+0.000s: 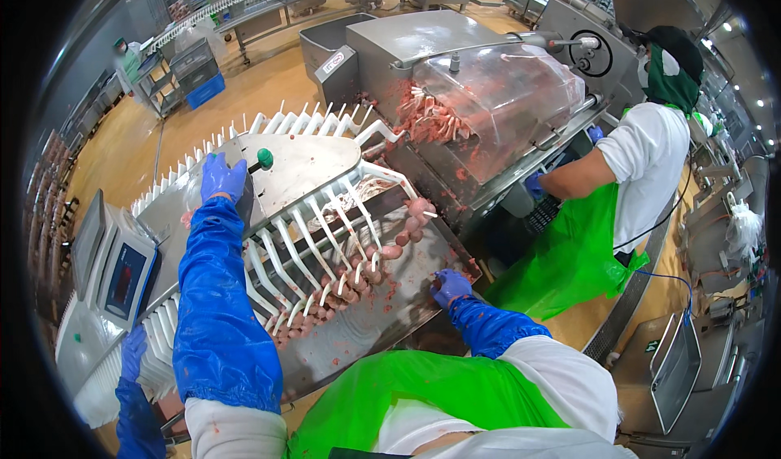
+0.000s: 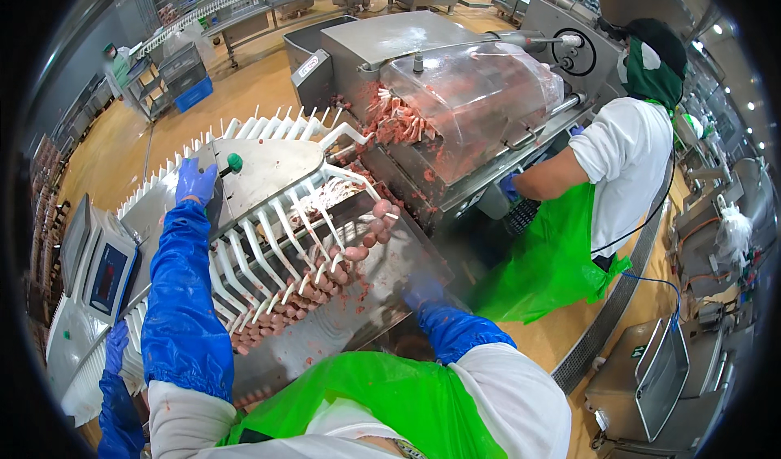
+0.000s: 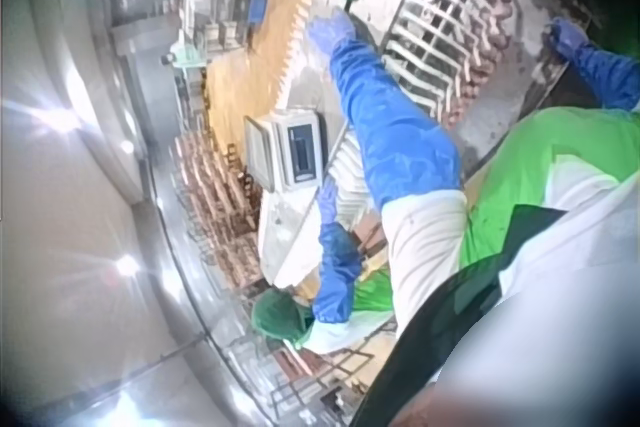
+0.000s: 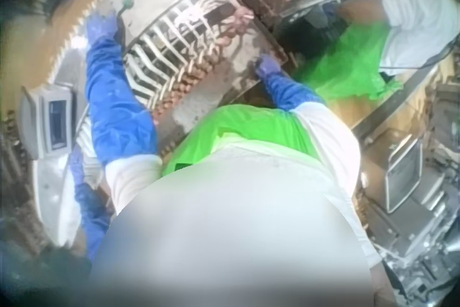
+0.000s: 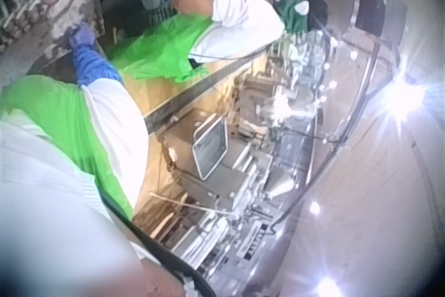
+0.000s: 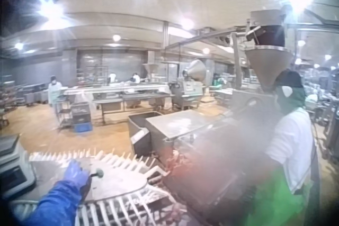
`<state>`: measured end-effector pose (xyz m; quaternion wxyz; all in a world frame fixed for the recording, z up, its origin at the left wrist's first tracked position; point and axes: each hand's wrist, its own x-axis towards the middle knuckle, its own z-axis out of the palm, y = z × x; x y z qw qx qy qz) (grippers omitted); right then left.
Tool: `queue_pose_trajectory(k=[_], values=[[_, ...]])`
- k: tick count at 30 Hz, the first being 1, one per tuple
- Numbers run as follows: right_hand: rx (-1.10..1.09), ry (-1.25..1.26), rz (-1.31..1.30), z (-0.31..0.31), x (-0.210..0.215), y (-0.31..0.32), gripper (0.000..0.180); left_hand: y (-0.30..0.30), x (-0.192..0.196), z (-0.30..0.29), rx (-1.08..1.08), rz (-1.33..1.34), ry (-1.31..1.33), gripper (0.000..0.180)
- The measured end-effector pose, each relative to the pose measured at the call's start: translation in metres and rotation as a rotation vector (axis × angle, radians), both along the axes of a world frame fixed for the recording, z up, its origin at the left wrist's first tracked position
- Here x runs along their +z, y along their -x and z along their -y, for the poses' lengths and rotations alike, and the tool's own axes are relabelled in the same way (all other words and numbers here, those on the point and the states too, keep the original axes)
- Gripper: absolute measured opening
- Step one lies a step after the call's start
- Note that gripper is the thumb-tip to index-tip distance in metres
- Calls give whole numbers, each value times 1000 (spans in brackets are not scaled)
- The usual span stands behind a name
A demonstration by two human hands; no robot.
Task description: The person assembles small sausage pieces onto a rotating rack by hand, then uses a hose to spray water on the rack and surrounding area. The person handles the sausage pieces and the hose throughout the clip.
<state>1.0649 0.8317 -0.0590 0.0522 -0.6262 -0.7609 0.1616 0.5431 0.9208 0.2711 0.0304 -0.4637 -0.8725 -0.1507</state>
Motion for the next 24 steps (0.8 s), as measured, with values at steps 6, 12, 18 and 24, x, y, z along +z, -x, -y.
queue_pose_trajectory(k=[6,12,18,24], values=[[29,60,52,-8,25,8,42,4,1,-3,5,-13,-21,71],[14,43,20,-8,12,5,41,11,-3,-6,-16,-34,-37,71],[8,93,29,-8,26,8,43,12,-6,-6,-16,-27,-38,71],[36,-90,-148,-9,-6,-3,48,23,-14,-10,-38,-70,-66,71]])
